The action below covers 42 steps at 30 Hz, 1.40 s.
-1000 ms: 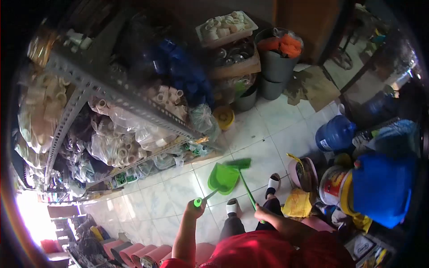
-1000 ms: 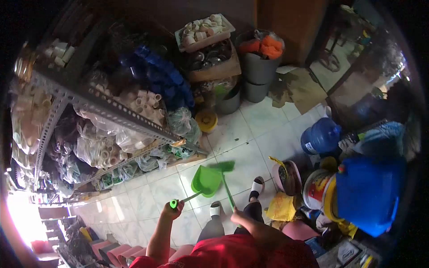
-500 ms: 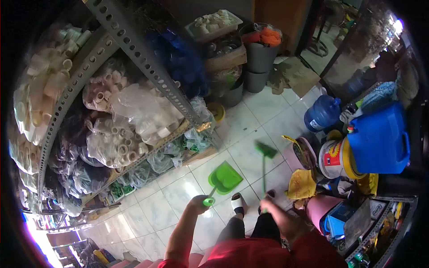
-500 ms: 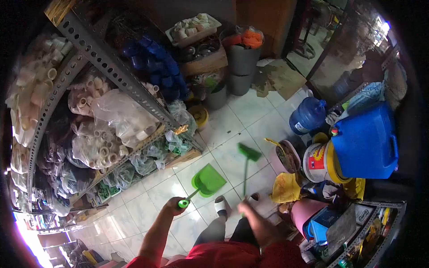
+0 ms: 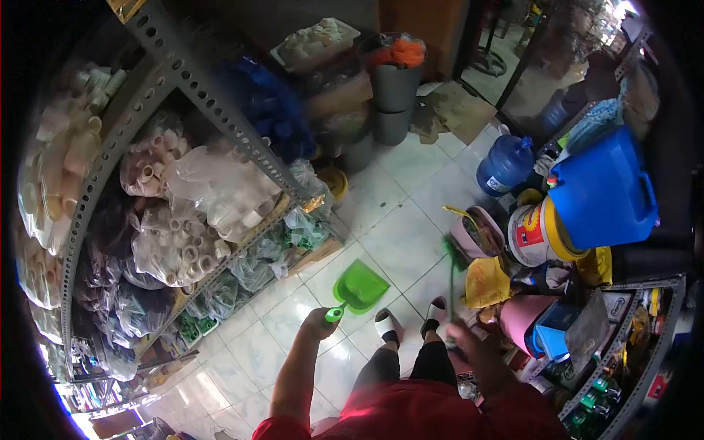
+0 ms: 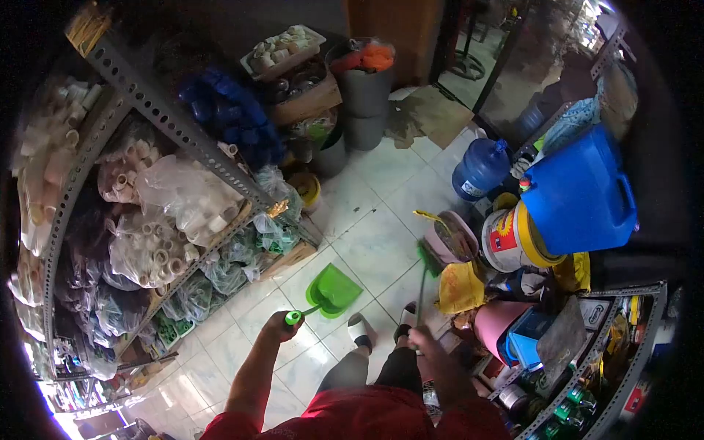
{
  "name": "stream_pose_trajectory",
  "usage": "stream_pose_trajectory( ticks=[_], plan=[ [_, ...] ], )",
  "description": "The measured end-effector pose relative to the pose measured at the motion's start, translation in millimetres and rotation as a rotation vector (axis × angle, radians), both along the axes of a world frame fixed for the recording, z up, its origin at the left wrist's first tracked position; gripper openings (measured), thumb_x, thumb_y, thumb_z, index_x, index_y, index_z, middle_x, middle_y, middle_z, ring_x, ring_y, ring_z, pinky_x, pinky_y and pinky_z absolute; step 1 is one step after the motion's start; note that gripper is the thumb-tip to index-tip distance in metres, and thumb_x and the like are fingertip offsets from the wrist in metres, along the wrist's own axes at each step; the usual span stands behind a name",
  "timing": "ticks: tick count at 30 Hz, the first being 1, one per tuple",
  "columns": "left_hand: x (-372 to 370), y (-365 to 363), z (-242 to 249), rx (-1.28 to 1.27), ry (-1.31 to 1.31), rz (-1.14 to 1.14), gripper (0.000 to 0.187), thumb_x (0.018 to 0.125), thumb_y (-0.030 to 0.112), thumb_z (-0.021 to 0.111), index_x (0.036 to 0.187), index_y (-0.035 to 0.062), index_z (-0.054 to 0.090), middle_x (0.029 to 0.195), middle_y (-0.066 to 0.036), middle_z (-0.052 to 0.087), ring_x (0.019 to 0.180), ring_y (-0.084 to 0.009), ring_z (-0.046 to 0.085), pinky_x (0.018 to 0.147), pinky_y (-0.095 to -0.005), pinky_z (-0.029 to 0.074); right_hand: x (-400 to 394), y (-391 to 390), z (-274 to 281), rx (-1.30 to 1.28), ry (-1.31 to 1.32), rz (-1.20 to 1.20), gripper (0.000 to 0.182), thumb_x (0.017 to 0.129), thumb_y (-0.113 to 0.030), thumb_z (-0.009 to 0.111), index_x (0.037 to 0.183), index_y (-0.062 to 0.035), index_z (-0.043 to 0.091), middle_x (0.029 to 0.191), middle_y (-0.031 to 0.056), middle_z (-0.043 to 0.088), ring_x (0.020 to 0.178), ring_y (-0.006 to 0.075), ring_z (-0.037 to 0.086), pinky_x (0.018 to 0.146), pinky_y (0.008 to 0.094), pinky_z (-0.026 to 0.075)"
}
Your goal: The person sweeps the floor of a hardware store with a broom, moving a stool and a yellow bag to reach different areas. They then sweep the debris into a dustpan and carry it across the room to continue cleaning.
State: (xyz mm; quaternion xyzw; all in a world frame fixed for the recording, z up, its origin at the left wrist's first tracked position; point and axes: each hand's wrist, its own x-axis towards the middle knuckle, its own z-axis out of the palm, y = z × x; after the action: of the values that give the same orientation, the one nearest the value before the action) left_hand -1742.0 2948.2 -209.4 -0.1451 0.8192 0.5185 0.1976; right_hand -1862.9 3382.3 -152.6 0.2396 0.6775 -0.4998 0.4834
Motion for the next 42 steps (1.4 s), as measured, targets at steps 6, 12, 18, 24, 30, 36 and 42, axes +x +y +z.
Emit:
stream_pose_trajectory(
  ticks=[6, 12, 18, 24, 30, 36, 42],
  plan=[
    [-3.0, 3.4, -17.0, 0.109, 0.031, -0.018, 0.016, 0.073, 0.022, 0.048, 0.073, 0.0067, 0.052, 0.071, -0.013, 0.056, 0.066, -0.0284, 0.053, 0.056, -0.0338, 0.043, 76.3, -72.2, 36.6, 0.058, 0.036, 0.449, 0.012, 0.066, -0.010, 0.051, 0.074, -0.0010, 0.051, 0.061, 0.0113, 0.052, 0.057, 0.0208, 0.053, 0.050, 0.0316, 0.041],
    [-8.5, -9.9, -69.6, 0.284, 0.164, -0.050, 0.016, 0.080, 0.015, 0.039, 0.080, 0.0002, 0.045, 0.066, -0.009, 0.051, 0.054, -0.0164, 0.052, 0.042, -0.0227, 0.046, 71.6, 29.9, 91.5, -0.152, 0.891, 0.901, 0.018, 0.067, -0.016, 0.053, 0.081, -0.0057, 0.048, 0.082, 0.0119, 0.049, 0.063, 0.0249, 0.051, 0.055, 0.0325, 0.043],
    [-66.1, 43.6, 188.9, 0.917, -0.456, 0.382, 0.013, 0.077, 0.015, 0.050, 0.081, 0.0031, 0.047, 0.067, -0.009, 0.051, 0.055, -0.0145, 0.051, 0.041, -0.0217, 0.043, 122.3, 120.2, 82.8, -0.062, 0.253, 0.216, 0.019, 0.065, -0.013, 0.054, 0.082, -0.0062, 0.052, 0.072, 0.0126, 0.053, 0.063, 0.0235, 0.053, 0.054, 0.0315, 0.044],
    [-80.0, 84.0, 252.5, 0.919, -0.344, 0.302, 0.052, 0.072, 0.010, 0.056, 0.117, 0.0024, 0.031, 0.081, -0.010, 0.051, 0.064, -0.0168, 0.054, 0.053, -0.0252, 0.044, 140.9, 148.1, 96.9, 0.160, 0.168, 0.360, 0.017, 0.069, -0.010, 0.049, 0.084, -0.0032, 0.054, 0.062, 0.0074, 0.052, 0.051, 0.0171, 0.050, 0.046, 0.0314, 0.040],
    [-81.7, 130.6, 290.6, 0.528, -0.166, -0.083, 0.079, 0.068, 0.012, 0.059, 0.128, 0.0065, 0.008, 0.073, -0.009, 0.054, 0.056, -0.0152, 0.055, 0.050, -0.0242, 0.045, 166.6, 161.3, 99.7, -0.134, 0.079, 0.094, 0.017, 0.070, -0.011, 0.052, 0.085, -0.0052, 0.054, 0.060, 0.0057, 0.051, 0.045, 0.0149, 0.047, 0.040, 0.0293, 0.037],
    [-80.7, 189.8, 247.5, 0.174, -0.082, -0.302, 0.072, 0.069, 0.009, 0.053, 0.129, 0.0112, 0.012, 0.105, -0.016, 0.048, 0.072, -0.0205, 0.054, 0.064, -0.0298, 0.044, 147.6, 161.4, 110.6, -0.010, -0.039, 0.245, 0.028, 0.071, -0.012, 0.053, 0.097, -0.0060, 0.051, 0.061, 0.0035, 0.050, 0.047, 0.0118, 0.047, 0.041, 0.0271, 0.040],
    [-46.5, 228.0, 142.6, -0.512, 0.033, -0.570, 0.070, 0.069, 0.004, 0.046, 0.128, 0.0161, 0.012, 0.091, -0.016, 0.051, 0.072, -0.0287, 0.055, 0.060, -0.0385, 0.046, 152.5, 174.4, 113.7, -0.051, -0.067, 0.061, 0.009, 0.068, -0.014, 0.055, 0.072, -0.0063, 0.052, 0.052, 0.0051, 0.048, 0.042, 0.0151, 0.045, 0.041, 0.0302, 0.037]
  ],
)
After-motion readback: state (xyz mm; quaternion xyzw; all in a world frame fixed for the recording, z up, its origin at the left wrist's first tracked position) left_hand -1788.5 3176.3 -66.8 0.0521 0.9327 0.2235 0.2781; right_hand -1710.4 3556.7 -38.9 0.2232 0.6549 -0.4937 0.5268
